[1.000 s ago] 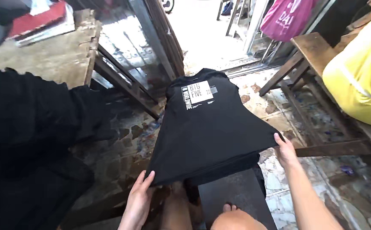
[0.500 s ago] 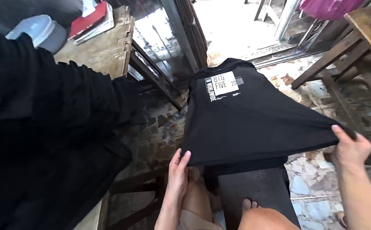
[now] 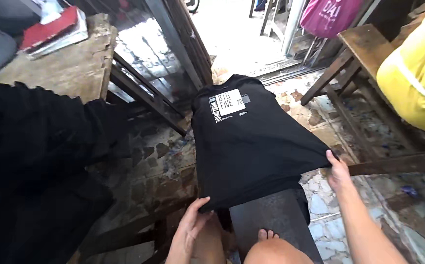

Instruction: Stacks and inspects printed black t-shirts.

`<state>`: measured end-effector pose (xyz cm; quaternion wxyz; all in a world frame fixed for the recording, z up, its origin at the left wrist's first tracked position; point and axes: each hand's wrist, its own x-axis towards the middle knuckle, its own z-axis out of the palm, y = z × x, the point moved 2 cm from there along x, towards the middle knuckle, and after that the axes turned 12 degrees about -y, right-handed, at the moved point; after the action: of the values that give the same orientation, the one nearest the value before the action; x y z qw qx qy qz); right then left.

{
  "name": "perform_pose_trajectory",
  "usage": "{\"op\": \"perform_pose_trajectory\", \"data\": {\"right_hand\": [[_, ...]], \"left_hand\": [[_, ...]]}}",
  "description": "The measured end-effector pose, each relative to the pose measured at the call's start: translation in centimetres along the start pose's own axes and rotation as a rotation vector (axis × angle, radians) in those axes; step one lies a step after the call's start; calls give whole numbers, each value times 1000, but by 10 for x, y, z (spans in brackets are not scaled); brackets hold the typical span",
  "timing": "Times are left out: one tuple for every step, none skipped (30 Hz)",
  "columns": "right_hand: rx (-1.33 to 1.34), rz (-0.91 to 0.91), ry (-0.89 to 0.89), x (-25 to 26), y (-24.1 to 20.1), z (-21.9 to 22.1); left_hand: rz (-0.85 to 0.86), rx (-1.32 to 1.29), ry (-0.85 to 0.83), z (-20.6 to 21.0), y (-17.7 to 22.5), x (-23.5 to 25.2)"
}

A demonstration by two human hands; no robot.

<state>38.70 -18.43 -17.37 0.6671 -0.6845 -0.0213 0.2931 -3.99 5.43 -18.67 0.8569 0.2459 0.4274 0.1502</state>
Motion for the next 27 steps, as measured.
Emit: {"op": "perform_pose_trajectory", "data": {"right_hand": [[-15, 20, 47, 2, 15, 5], [-88, 75, 56, 4, 34, 9], [-174, 150, 24, 5, 55, 11], [-255, 228, -24, 8, 80, 12], [-308, 283, -58, 11, 105, 9], [-324, 285, -50, 11, 121, 7], [-317, 236, -5, 9, 122, 7], [-306, 153, 50, 5, 112, 7], [-298, 67, 89, 1, 95, 8], [-297, -7, 101, -2, 73, 10], [-310, -73, 95, -5, 47, 12], [-331, -137, 90, -8, 19, 15], [-338, -207, 107, -9, -6, 18], [-314, -254, 126, -10, -28, 20], [-253, -275, 144, -12, -48, 22], [-179, -280, 163, -11, -64, 25], [-120, -268, 165, -9, -76, 27], [-101, -244, 154, -8, -85, 29], [-142, -208, 135, -7, -90, 28], [-220, -165, 114, -6, -92, 24], [-316, -105, 74, -4, -91, 18], [-416, -17, 3, 1, -84, 9], [-522, 94, -64, 9, -72, -2], [-606, 210, -112, 20, -52, -15], [-647, 323, -163, 25, -35, -24], [-627, 387, -218, 24, -26, -29], [-550, 359, -253, 18, -25, -29]], "left_hand": [[119, -67, 13, 2, 11, -6], [225, -138, 32, 5, 22, -12], [304, -190, 54, 10, 34, -19], [335, -213, 70, 15, 45, -26], [305, -214, 80, 18, 52, -31], [215, -196, 98, 20, 56, -34], [87, -147, 124, 22, 55, -34], [-38, -45, 166, 22, 51, -32], [-116, 119, 209, 22, 47, -31], [-136, 347, 258, 24, 44, -32], [-104, 585, 290, 30, 45, -36], [-23, 752, 282, 41, 52, -43], [117, 825, 234, 56, 60, -49], [285, 790, 169, 70, 67, -53], [421, 690, 111, 77, 72, -55], [493, 606, 105, 77, 73, -51], [483, 599, 161, 68, 67, -40], [400, 666, 234, 50, 51, -23], [280, 754, 285, 30, 30, -4], [153, 812, 313, 13, 6, 14], [38, 787, 319, -1, -17, 27], [-52, 672, 302, -9, -35, 34], [-87, 498, 278, -11, -47, 38], [-88, 314, 250, -8, -52, 37], [-90, 148, 210, -2, -52, 33], [-113, 13, 162, 4, -48, 26], [-165, -80, 103, 8, -42, 18]]}}
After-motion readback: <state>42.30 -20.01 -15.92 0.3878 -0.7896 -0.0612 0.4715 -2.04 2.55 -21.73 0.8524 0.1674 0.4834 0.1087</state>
